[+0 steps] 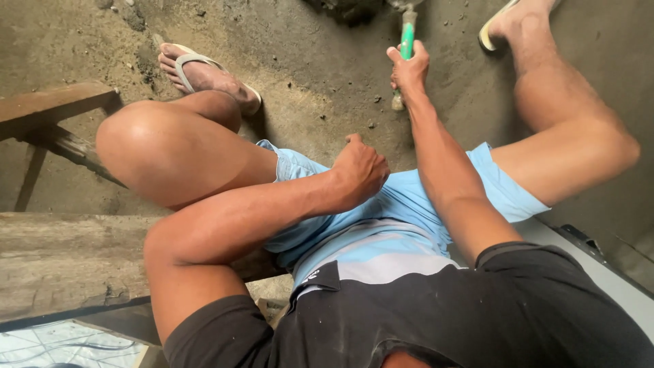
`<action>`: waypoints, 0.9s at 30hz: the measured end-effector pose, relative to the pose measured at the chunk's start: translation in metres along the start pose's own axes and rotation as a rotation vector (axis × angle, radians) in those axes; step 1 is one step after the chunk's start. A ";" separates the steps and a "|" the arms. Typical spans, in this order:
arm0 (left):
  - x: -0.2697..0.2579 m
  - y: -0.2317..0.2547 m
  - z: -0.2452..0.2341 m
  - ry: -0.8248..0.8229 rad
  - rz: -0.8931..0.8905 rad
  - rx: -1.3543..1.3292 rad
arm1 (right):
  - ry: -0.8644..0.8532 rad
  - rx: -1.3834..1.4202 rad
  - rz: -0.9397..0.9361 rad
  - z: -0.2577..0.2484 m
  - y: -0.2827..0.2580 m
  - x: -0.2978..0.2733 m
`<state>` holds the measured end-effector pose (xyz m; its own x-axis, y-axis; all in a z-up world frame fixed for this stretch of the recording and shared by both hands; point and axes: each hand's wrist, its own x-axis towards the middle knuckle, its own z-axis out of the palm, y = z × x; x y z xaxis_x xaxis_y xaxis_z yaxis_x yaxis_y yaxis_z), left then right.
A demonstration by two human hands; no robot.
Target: Mixing and spreading wet cement on a floor using a hand trowel while seated on a wooden beam.
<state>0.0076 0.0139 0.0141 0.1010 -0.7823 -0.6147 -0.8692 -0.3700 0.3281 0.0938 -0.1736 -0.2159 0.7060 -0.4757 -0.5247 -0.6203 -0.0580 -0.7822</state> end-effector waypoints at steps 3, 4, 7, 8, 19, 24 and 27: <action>0.002 0.003 0.000 -0.006 0.006 -0.014 | -0.051 -0.053 -0.065 -0.017 -0.050 -0.022; 0.004 0.004 0.001 -0.013 0.008 -0.027 | -0.121 -0.069 -0.085 -0.022 -0.071 -0.032; 0.007 0.008 0.003 -0.048 0.036 0.007 | -0.149 -0.051 -0.252 -0.015 -0.114 -0.053; 0.007 0.008 0.002 -0.046 0.027 0.002 | -0.158 -0.053 -0.256 -0.007 -0.124 -0.057; -0.001 0.008 0.007 -0.018 0.026 -0.015 | -0.500 -0.084 -0.673 0.108 -0.136 -0.056; -0.006 0.011 0.008 0.020 0.005 -0.034 | -0.790 0.179 -0.174 0.146 -0.166 -0.063; -0.008 0.007 0.003 0.021 -0.003 -0.047 | -0.944 0.425 0.182 0.176 -0.120 0.020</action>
